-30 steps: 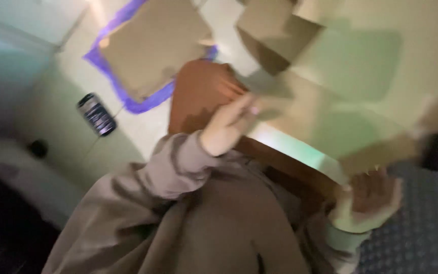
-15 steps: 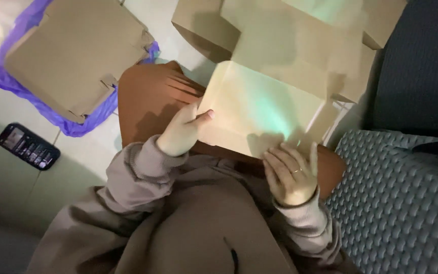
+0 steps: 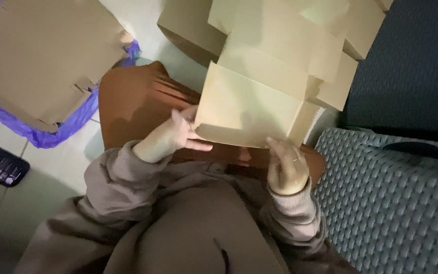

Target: Folding flat cardboard templates into 3D boxes for packaging.

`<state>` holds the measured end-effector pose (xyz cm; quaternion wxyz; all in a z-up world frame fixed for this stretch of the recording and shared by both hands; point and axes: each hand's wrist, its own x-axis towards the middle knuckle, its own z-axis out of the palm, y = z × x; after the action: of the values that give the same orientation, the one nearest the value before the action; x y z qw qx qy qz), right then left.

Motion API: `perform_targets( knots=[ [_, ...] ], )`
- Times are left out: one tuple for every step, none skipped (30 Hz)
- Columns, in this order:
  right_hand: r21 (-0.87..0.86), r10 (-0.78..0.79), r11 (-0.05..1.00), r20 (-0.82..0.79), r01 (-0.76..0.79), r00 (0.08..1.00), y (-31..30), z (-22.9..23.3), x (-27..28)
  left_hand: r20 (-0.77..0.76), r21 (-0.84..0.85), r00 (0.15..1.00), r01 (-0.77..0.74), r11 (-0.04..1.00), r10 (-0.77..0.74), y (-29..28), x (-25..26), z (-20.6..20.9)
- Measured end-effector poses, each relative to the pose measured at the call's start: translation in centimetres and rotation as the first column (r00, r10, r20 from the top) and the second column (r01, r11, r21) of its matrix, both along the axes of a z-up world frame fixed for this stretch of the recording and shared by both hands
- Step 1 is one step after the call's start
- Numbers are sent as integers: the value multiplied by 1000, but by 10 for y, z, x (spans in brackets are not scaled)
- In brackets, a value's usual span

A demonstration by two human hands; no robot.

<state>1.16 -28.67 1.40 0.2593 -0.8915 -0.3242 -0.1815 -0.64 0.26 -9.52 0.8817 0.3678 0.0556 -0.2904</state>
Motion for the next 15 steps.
perform_targets(
  knots=[
    [-1,5,1000,-1,-5,1000,-1,-2,-1,-1,-1,1000,-5,1000,5,1,1,31],
    [12,-30,999,-28,31,999,-3,-4,-2,142,4,989,-46,999,45,1,1,61],
    [26,-64,998,-56,65,996,-4,-7,-2,281,4,956,-88,996,83,3,2,92],
    [26,-57,998,-57,59,997,4,-3,1,280,5,956,-95,996,89,-2,3,92],
    [48,-31,998,-49,34,998,11,1,3,231,20,947,-235,972,225,-8,2,92],
    [70,-5,998,-41,8,999,18,5,5,185,42,916,-370,928,357,-14,1,92],
    [70,0,998,-48,3,999,18,2,5,179,45,915,-375,926,362,-21,0,81],
    [72,31,997,-40,-28,999,17,-1,5,79,64,910,-411,909,406,-27,0,70],
    [76,59,996,-26,-56,998,17,-4,7,-15,86,896,-442,893,445,-34,1,60],
    [79,61,995,-27,-58,998,18,-3,6,-15,90,895,-444,892,447,-42,-2,35],
    [110,83,991,-53,-76,995,18,-2,5,-43,104,871,-484,869,490,-50,-4,10],
    [142,105,985,-78,-93,991,19,0,4,-69,120,843,-523,844,533,-58,-6,-14],
    [145,103,985,-78,-91,992,17,0,4,-68,123,845,-521,845,531,-56,-6,-12],
    [117,81,990,-54,-75,995,14,1,4,-69,154,835,-532,832,546,-55,-6,-9],
    [90,61,994,-30,-58,998,12,1,4,-69,187,824,-543,819,562,-54,-6,-7]
  ],
)
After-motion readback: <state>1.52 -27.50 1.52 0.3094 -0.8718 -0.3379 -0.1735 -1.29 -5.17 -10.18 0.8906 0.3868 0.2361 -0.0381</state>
